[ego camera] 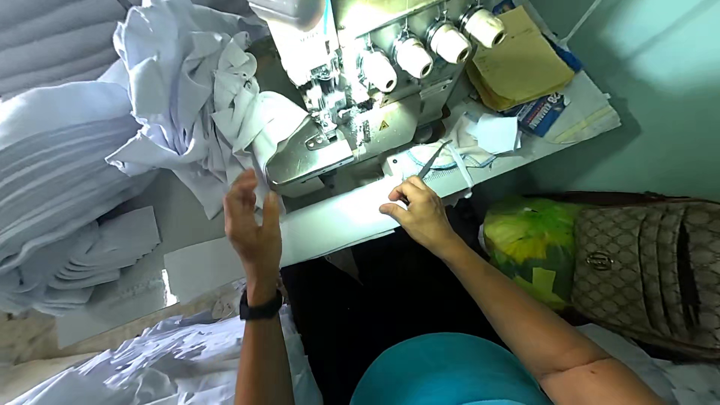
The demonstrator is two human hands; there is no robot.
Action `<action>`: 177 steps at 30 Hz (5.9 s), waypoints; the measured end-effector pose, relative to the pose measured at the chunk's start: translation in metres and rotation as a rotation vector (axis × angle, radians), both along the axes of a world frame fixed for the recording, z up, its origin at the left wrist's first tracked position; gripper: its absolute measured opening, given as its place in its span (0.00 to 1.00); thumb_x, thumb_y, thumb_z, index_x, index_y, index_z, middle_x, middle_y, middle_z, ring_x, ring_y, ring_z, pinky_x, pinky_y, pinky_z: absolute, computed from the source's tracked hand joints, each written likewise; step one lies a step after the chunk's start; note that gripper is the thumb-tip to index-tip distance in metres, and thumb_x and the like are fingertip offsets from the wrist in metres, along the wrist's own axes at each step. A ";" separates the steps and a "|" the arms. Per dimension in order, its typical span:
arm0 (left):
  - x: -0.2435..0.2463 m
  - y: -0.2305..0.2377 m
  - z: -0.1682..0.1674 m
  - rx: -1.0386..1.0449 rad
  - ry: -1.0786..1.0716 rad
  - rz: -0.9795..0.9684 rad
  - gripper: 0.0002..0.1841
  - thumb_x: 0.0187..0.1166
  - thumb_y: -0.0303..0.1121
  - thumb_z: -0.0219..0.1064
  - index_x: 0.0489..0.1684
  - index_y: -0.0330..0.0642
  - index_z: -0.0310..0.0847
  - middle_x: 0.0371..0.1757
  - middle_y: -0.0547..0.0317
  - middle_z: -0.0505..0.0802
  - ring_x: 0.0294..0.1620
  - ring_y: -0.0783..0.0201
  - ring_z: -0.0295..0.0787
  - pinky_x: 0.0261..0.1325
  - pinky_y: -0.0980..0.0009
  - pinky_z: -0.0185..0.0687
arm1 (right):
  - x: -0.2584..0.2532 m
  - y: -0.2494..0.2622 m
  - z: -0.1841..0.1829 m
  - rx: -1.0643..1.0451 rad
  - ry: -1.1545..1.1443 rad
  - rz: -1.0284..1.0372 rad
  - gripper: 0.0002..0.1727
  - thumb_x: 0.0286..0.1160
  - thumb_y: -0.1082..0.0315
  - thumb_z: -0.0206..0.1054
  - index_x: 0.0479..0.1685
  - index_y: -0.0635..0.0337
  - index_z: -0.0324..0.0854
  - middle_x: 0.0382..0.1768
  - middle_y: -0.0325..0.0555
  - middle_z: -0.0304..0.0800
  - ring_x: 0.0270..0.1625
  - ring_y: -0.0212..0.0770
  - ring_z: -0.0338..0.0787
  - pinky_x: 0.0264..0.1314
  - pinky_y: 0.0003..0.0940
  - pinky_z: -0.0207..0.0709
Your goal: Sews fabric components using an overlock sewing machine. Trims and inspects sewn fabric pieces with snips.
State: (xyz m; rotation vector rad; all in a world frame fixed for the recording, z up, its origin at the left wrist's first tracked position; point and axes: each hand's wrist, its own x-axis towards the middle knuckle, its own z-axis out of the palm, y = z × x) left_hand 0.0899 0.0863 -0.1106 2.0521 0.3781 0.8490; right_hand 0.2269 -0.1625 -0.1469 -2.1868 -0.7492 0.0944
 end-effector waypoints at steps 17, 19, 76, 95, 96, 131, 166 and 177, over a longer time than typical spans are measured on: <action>-0.115 0.014 -0.033 0.351 0.316 0.246 0.12 0.75 0.27 0.73 0.51 0.28 0.86 0.69 0.39 0.87 0.73 0.44 0.83 0.76 0.51 0.77 | -0.004 0.013 0.040 0.147 0.101 0.122 0.10 0.79 0.67 0.69 0.41 0.63 0.74 0.28 0.38 0.73 0.26 0.26 0.72 0.31 0.22 0.69; -0.133 0.035 -0.024 0.342 0.374 0.267 0.17 0.75 0.32 0.75 0.56 0.28 0.86 0.73 0.38 0.85 0.77 0.42 0.79 0.80 0.49 0.73 | -0.010 0.031 0.065 0.467 0.307 0.299 0.11 0.69 0.73 0.74 0.40 0.49 0.77 0.31 0.22 0.81 0.24 0.15 0.78 0.25 0.12 0.76; 0.074 -0.038 0.055 0.737 0.176 -0.097 0.09 0.82 0.30 0.66 0.42 0.36 0.92 0.44 0.46 0.90 0.46 0.48 0.87 0.47 0.53 0.80 | -0.011 0.060 0.032 0.627 0.046 0.125 0.05 0.65 0.78 0.72 0.37 0.66 0.87 0.29 0.40 0.90 0.26 0.21 0.82 0.30 0.14 0.76; 0.103 0.022 0.062 0.343 0.347 -0.171 0.16 0.83 0.29 0.59 0.63 0.29 0.80 0.59 0.36 0.91 0.58 0.42 0.91 0.61 0.44 0.83 | 0.020 0.084 0.059 0.291 -0.317 0.043 0.09 0.73 0.68 0.69 0.40 0.60 0.94 0.24 0.42 0.91 0.22 0.34 0.84 0.22 0.30 0.73; 0.113 0.033 0.061 0.290 0.319 -0.168 0.16 0.82 0.29 0.61 0.63 0.27 0.79 0.58 0.36 0.92 0.59 0.44 0.91 0.63 0.46 0.82 | 0.020 0.080 0.056 0.363 -0.243 0.055 0.07 0.73 0.69 0.70 0.39 0.61 0.93 0.25 0.41 0.90 0.22 0.28 0.82 0.24 0.24 0.73; -0.127 0.021 -0.040 0.424 0.333 0.280 0.09 0.79 0.24 0.68 0.50 0.27 0.88 0.63 0.38 0.90 0.67 0.47 0.87 0.71 0.58 0.82 | -0.004 0.018 0.027 -0.248 -0.142 -0.025 0.19 0.88 0.64 0.58 0.50 0.80 0.75 0.41 0.79 0.82 0.46 0.78 0.86 0.46 0.72 0.73; -0.199 0.142 -0.012 0.191 0.543 0.370 0.17 0.85 0.25 0.54 0.66 0.27 0.82 0.84 0.29 0.71 0.87 0.43 0.66 0.82 0.55 0.69 | 0.021 -0.015 0.018 0.064 0.155 0.056 0.08 0.73 0.71 0.74 0.44 0.63 0.83 0.39 0.50 0.82 0.31 0.38 0.77 0.33 0.33 0.72; -0.104 0.017 -0.036 0.319 0.454 0.269 0.13 0.84 0.26 0.60 0.53 0.21 0.85 0.64 0.30 0.88 0.68 0.39 0.85 0.71 0.48 0.80 | 0.031 -0.016 0.002 -0.181 0.072 0.139 0.12 0.77 0.67 0.72 0.36 0.70 0.82 0.44 0.61 0.82 0.42 0.57 0.85 0.42 0.58 0.79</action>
